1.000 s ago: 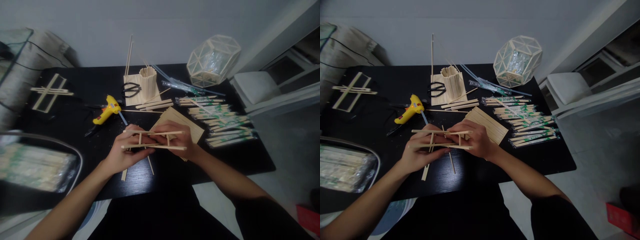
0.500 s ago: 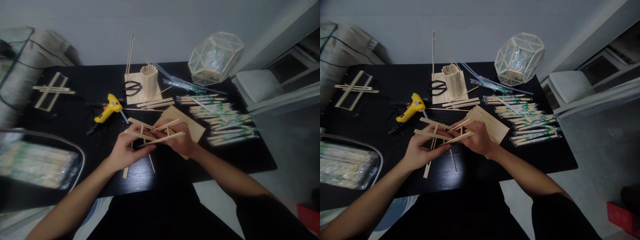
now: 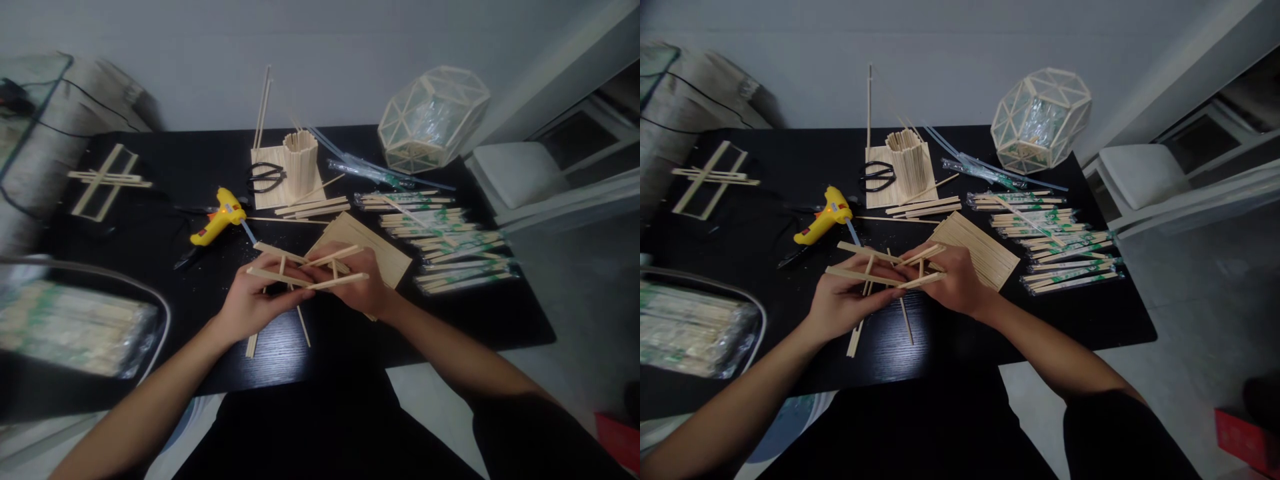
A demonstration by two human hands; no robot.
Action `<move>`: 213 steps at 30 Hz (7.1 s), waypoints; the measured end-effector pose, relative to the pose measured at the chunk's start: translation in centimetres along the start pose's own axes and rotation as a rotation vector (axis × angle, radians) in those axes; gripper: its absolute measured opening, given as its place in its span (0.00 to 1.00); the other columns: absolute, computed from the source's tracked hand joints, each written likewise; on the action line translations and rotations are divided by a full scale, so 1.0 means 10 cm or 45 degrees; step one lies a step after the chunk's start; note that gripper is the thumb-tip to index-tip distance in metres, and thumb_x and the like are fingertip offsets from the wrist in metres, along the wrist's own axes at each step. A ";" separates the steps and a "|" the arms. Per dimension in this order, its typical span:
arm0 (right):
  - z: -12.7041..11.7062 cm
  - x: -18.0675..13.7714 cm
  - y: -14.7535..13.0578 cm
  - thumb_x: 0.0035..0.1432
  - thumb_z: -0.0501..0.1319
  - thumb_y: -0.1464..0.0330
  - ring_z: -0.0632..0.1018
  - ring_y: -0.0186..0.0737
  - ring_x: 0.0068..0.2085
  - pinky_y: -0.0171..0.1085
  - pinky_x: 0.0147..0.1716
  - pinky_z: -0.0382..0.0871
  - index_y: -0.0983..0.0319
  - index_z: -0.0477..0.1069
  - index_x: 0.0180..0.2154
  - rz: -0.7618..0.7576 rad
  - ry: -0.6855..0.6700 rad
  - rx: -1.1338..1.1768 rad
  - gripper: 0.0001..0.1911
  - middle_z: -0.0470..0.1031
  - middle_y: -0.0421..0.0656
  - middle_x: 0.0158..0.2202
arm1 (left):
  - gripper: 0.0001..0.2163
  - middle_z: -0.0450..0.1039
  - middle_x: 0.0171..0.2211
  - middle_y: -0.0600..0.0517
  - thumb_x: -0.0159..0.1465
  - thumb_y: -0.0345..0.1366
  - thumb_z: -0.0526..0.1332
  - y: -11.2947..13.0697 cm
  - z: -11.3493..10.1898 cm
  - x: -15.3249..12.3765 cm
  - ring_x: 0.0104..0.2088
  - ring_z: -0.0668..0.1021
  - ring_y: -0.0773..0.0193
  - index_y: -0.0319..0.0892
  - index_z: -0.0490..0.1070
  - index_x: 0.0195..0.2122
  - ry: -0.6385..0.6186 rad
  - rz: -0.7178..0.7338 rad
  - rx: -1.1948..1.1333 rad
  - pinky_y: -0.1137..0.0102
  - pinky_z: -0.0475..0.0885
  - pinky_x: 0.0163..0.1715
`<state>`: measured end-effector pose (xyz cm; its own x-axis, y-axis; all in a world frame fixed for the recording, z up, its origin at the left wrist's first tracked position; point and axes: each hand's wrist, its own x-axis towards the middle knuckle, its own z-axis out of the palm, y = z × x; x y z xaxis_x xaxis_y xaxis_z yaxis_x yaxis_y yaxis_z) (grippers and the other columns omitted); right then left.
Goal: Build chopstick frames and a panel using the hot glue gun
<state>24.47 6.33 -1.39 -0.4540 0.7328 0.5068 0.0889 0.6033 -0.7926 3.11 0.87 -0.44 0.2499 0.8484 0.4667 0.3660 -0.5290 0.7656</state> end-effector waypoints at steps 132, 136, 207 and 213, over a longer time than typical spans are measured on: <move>-0.01 0.08 0.02 0.53 0.80 0.61 0.85 0.39 0.38 0.40 0.44 0.82 0.60 0.85 0.38 0.630 -0.115 0.739 0.13 0.87 0.42 0.37 | 0.11 0.82 0.31 0.48 0.56 0.39 0.80 -0.07 -0.08 -0.04 0.28 0.79 0.68 0.38 0.85 0.33 0.062 -0.807 -0.898 0.75 0.76 0.31; -0.05 0.08 0.01 0.56 0.78 0.61 0.84 0.40 0.37 0.39 0.41 0.80 0.61 0.84 0.38 0.590 -0.124 0.624 0.12 0.86 0.43 0.35 | 0.10 0.81 0.30 0.49 0.56 0.38 0.79 -0.05 -0.08 -0.04 0.27 0.78 0.69 0.38 0.85 0.33 0.031 -0.794 -0.846 0.75 0.75 0.30; -0.07 0.11 0.00 0.59 0.77 0.59 0.81 0.38 0.36 0.37 0.37 0.72 0.59 0.86 0.38 0.384 -0.280 0.551 0.11 0.85 0.42 0.35 | 0.06 0.80 0.30 0.53 0.61 0.34 0.75 -0.01 -0.09 -0.01 0.30 0.77 0.71 0.38 0.84 0.36 -0.684 -0.751 -0.922 0.77 0.75 0.36; -0.08 0.13 -0.04 0.58 0.77 0.56 0.77 0.36 0.32 0.36 0.32 0.69 0.61 0.84 0.34 0.377 -0.331 0.538 0.15 0.81 0.41 0.32 | 0.08 0.77 0.27 0.54 0.60 0.37 0.76 -0.03 -0.01 -0.02 0.28 0.74 0.71 0.37 0.84 0.35 -0.719 -0.764 -0.903 0.77 0.72 0.32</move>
<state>24.58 7.31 -0.18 -0.6714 0.7177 0.1848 -0.0921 0.1666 -0.9817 2.81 0.81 -0.72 0.6453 0.7371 -0.2007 0.0102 0.2544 0.9671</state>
